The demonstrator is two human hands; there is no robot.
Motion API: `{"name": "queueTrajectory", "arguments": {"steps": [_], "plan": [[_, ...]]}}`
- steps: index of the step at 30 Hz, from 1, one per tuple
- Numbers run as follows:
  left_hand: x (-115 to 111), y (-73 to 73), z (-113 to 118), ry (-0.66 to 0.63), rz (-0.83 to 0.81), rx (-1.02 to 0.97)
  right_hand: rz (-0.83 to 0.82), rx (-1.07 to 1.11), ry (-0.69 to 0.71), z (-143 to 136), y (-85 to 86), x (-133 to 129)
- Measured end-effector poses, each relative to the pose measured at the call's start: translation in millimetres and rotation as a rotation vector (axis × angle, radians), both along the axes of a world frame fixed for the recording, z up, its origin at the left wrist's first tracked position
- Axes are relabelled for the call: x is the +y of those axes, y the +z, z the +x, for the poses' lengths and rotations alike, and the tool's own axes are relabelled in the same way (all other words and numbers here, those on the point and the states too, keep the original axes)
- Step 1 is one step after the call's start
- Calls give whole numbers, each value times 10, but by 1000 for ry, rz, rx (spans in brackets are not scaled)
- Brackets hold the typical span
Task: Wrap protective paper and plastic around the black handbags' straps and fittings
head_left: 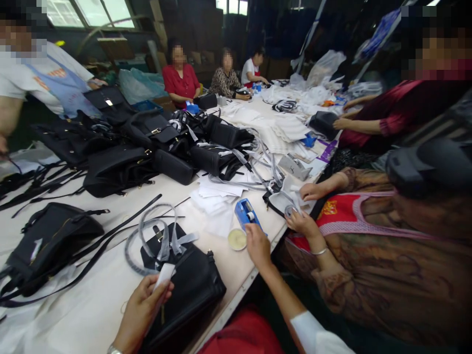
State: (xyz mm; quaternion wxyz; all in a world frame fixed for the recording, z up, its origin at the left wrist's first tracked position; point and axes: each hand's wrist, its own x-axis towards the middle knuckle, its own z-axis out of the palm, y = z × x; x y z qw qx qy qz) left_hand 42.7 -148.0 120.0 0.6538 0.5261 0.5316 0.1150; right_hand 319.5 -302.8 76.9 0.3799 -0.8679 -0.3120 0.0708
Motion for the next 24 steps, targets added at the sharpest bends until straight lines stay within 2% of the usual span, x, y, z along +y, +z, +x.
{"name": "queueTrajectory", "arguments": {"steps": [1,2,4,6,10,14,20,24], "plan": [[-2,0,-10,-2,-13,-8,-100,-13,-137,216,-40,-125],[-8,-11,-19,-8,-23,-16,-203,3,-206,400,-87,-232],[-24,-56,-33,-32,-32,-30,-349,81,-219,651,-194,-378],[-38,-109,-46,-56,-22,-40,-396,163,-166,764,-299,-438],[-53,-159,-54,-103,14,-42,-348,259,-110,810,-424,-413],[-81,-124,-33,-104,38,-22,-247,335,-101,841,-431,-407],[-103,-41,-16,-67,32,17,-73,447,-131,772,-375,-615],[-95,-30,15,-47,23,30,1,606,-160,626,-449,-747]]}}
